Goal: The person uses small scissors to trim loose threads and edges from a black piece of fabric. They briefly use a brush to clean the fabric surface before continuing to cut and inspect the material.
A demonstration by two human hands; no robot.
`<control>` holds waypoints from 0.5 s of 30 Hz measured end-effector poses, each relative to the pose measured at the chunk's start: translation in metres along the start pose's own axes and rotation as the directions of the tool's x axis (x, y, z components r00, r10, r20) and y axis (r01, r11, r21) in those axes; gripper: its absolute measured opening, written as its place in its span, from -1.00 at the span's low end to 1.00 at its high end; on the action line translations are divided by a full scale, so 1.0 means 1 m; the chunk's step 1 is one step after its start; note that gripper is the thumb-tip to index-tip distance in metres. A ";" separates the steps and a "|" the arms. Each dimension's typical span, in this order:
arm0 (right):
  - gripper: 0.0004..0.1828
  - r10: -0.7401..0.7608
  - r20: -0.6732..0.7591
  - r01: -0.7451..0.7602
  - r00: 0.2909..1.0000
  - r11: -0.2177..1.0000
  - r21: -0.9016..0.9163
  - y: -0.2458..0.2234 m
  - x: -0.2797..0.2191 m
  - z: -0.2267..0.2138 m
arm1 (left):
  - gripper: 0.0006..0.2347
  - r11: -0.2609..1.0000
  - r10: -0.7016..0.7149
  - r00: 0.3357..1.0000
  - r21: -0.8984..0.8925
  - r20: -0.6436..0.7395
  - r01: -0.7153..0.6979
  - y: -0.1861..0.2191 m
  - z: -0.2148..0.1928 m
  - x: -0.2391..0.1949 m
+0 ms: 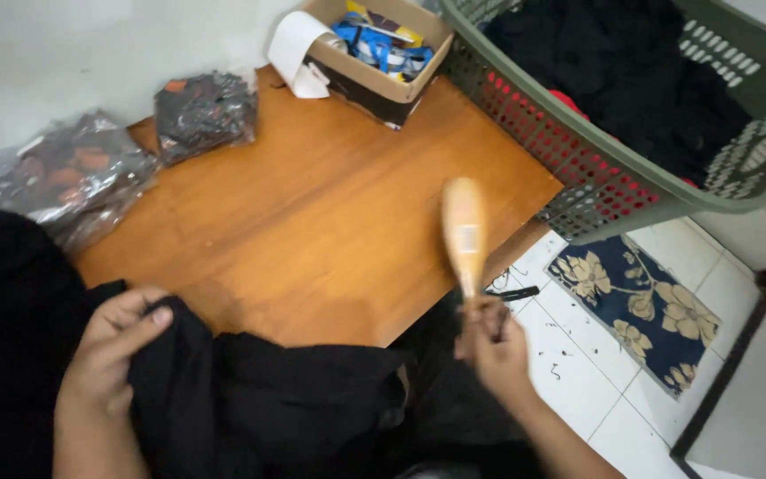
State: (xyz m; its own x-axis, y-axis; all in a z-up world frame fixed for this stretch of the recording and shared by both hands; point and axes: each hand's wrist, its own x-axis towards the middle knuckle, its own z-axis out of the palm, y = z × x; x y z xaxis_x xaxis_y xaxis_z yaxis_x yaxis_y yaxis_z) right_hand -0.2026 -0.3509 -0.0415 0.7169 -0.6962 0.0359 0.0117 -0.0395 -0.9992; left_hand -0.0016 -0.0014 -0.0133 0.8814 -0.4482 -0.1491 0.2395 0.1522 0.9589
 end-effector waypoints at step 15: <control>-0.82 -0.101 -0.336 0.031 0.936 0.978 -0.206 -0.030 0.022 -0.005 | -0.94 0.957 0.148 0.969 -0.219 -0.199 -0.191 0.008 -0.002 -0.001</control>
State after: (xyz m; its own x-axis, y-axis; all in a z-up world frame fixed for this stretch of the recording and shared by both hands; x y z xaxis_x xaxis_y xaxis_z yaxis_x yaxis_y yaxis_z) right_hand -0.1906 -0.3689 -0.0108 0.4357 -0.8889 0.1413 -0.1098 -0.2084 -0.9719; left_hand 0.0005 0.0023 -0.0055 0.9703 -0.2365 -0.0508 0.1501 0.4240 0.8932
